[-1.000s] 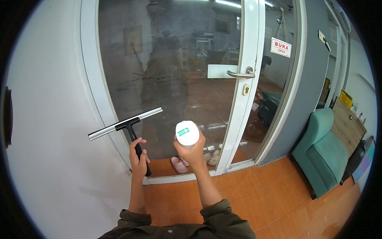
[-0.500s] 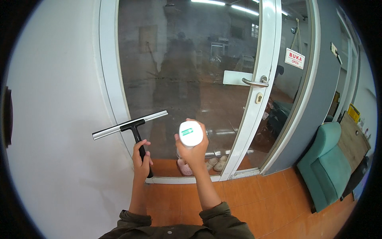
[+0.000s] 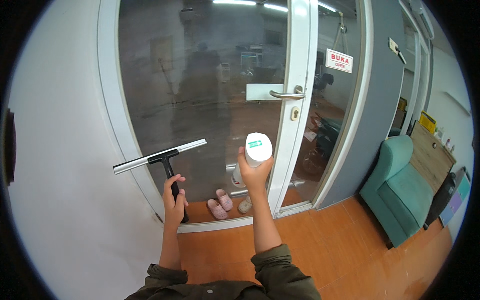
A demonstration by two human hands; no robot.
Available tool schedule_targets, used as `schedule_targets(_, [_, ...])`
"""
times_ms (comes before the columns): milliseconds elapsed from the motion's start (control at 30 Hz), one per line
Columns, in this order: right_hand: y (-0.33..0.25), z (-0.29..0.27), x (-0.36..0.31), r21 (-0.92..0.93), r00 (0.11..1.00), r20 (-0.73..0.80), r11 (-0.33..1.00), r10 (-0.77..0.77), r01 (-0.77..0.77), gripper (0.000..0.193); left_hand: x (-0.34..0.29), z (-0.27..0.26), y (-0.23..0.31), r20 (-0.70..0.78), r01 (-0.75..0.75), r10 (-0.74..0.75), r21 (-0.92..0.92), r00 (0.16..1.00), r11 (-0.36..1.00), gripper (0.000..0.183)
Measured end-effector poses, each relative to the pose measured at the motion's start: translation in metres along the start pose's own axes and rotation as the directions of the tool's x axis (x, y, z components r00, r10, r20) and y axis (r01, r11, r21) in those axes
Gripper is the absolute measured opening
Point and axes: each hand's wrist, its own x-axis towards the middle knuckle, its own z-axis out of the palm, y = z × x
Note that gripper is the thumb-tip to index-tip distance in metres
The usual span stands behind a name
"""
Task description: The person cleans a glass door by spraying it with a cleaning solution and wiping it with a squeegee tool.
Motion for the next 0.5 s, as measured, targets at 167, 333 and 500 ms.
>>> schedule_targets(167, [-0.023,-0.015,-0.01,-0.091,0.998,0.051,0.996,0.029,-0.024,0.011,-0.007,0.002,0.021,0.026,0.037,-0.035,-0.119,0.999,0.992,0.041])
schedule_targets(333, [-0.029,-0.021,-0.02,-0.229,0.993,0.118,0.973,-0.001,0.028,0.017,-0.007,-0.005,0.015,0.085,-0.043,0.05,-0.076,0.995,0.996,0.043])
schedule_targets(500, [-0.047,-0.018,-0.011,-0.273,0.998,-0.012,0.961,-0.062,0.056,0.02,-0.005,-0.01,0.019,0.092,-0.03,0.04,-0.105,0.995,0.994,0.044])
